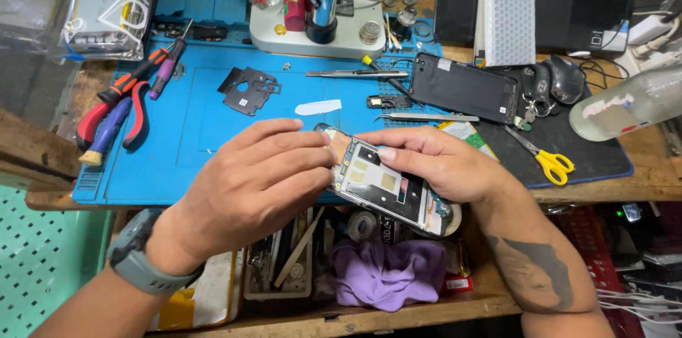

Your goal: The person uses tweezers to carefully place and adjust small internal components inside a disassembled smartphone. They then cut a piece of white adhesive tape and apply it to the device's edge before picking up a new screen assembly.

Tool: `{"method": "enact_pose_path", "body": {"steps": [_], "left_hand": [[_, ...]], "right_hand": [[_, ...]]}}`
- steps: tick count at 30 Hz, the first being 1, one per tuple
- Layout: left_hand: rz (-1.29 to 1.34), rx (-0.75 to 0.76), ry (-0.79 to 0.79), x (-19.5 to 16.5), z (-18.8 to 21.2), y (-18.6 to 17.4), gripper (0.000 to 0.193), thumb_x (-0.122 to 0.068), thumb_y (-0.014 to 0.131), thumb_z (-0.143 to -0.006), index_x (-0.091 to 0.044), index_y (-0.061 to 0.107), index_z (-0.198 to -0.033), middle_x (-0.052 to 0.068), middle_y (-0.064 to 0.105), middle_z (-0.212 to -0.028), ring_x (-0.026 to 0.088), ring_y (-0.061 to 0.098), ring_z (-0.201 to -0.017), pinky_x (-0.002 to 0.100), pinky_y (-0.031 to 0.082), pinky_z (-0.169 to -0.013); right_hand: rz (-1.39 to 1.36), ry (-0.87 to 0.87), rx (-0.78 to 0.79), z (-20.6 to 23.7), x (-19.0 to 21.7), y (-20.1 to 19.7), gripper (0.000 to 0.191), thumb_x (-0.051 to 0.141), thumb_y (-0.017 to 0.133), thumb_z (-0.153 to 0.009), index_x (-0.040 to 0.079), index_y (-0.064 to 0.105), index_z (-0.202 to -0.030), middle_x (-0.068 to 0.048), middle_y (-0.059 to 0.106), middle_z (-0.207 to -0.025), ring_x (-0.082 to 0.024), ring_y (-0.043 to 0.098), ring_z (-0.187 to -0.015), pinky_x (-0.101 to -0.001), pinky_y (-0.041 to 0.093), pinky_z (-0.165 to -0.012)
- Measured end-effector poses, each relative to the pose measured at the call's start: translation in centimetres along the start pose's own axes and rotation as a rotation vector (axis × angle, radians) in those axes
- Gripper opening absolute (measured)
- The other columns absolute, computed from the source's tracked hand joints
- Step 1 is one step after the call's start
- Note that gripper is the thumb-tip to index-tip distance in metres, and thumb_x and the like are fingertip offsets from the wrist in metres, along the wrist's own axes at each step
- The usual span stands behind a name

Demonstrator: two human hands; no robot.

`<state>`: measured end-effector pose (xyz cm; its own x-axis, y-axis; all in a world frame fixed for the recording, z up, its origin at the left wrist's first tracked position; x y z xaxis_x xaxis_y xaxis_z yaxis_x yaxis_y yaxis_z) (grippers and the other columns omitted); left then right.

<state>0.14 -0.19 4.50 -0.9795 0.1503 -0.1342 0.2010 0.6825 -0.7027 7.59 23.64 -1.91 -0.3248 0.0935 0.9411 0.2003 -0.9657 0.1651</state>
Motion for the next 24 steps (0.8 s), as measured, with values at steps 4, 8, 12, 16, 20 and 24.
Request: {"method": "enact_pose_path", "body": {"steps": [4, 8, 12, 16, 20, 24], "left_hand": [[0.033, -0.040, 0.021, 0.0, 0.2, 0.7, 0.019, -0.006, 0.073, -0.087, -0.002, 0.068, -0.105, 0.010, 0.072, -0.111, 0.028, 0.071, -0.106, 0.043, 0.056, -0.097], [0.068, -0.092, -0.001, -0.2, 0.7, 1.2, 0.020, -0.006, 0.073, -0.087, 0.000, 0.067, -0.105, 0.012, 0.072, -0.107, 0.029, 0.072, -0.096, 0.040, 0.057, -0.084], [0.094, -0.095, -0.071, -0.5, 1.0, 1.9, 0.019, -0.003, 0.075, -0.084, -0.002, 0.066, -0.101, 0.011, 0.073, -0.105, 0.028, 0.071, -0.088, 0.039, 0.056, -0.074], [0.113, -0.118, -0.115, -0.5, 0.9, 2.2, 0.024, 0.000, 0.076, -0.079, -0.001, 0.066, -0.101, 0.011, 0.071, -0.099, 0.030, 0.070, -0.083, 0.039, 0.055, -0.071], [0.143, -0.129, -0.139, -0.4, 0.6, 2.3, 0.027, 0.001, 0.077, -0.077, -0.002, 0.066, -0.102, 0.011, 0.070, -0.097, 0.030, 0.070, -0.082, 0.039, 0.055, -0.069], [0.141, -0.130, -0.163, -0.3, 0.7, 2.5, 0.028, 0.002, 0.077, -0.077, -0.002, 0.067, -0.102, 0.012, 0.070, -0.097, 0.030, 0.070, -0.081, 0.039, 0.055, -0.066]], "right_hand": [[0.196, 0.015, 0.011, 0.2, 1.0, 0.3, 0.044, 0.015, 0.054, -0.103, -0.001, 0.059, -0.144, -0.009, 0.073, -0.120, -0.011, 0.066, -0.103, -0.0272, 0.055, -0.090], [0.717, -0.098, -0.131, 1.6, 3.8, 0.6, 0.040, 0.020, 0.055, -0.101, 0.006, 0.064, -0.138, -0.006, 0.077, -0.108, -0.012, 0.069, -0.096, -0.0279, 0.056, -0.085], [1.061, -0.511, -0.228, 3.4, 7.4, 2.0, 0.025, 0.015, 0.058, -0.103, 0.001, 0.069, -0.120, -0.013, 0.072, -0.116, -0.021, 0.068, -0.109, -0.0329, 0.053, -0.094], [0.900, -0.419, -0.031, 2.7, 8.0, 2.8, 0.017, 0.013, 0.064, -0.098, 0.002, 0.074, -0.107, -0.008, 0.076, -0.101, -0.019, 0.072, -0.094, -0.0323, 0.056, -0.087], [0.854, -0.347, 0.101, 1.5, 7.8, 3.1, 0.015, 0.014, 0.069, -0.095, 0.002, 0.076, -0.102, -0.006, 0.077, -0.093, -0.017, 0.072, -0.086, -0.0311, 0.056, -0.083], [0.817, -0.312, 0.142, 0.7, 7.4, 2.8, 0.015, 0.014, 0.072, -0.092, 0.002, 0.076, -0.099, -0.004, 0.077, -0.089, -0.013, 0.070, -0.082, -0.0285, 0.057, -0.078]]}}
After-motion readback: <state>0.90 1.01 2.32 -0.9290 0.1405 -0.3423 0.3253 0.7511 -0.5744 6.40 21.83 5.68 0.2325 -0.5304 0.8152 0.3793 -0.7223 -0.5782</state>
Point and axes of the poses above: each hand's wrist, its own z-axis away from the middle knuckle, its own y-axis out of the palm, x = y × z, the point moved 4 cm from there along -z, towards the middle knuckle
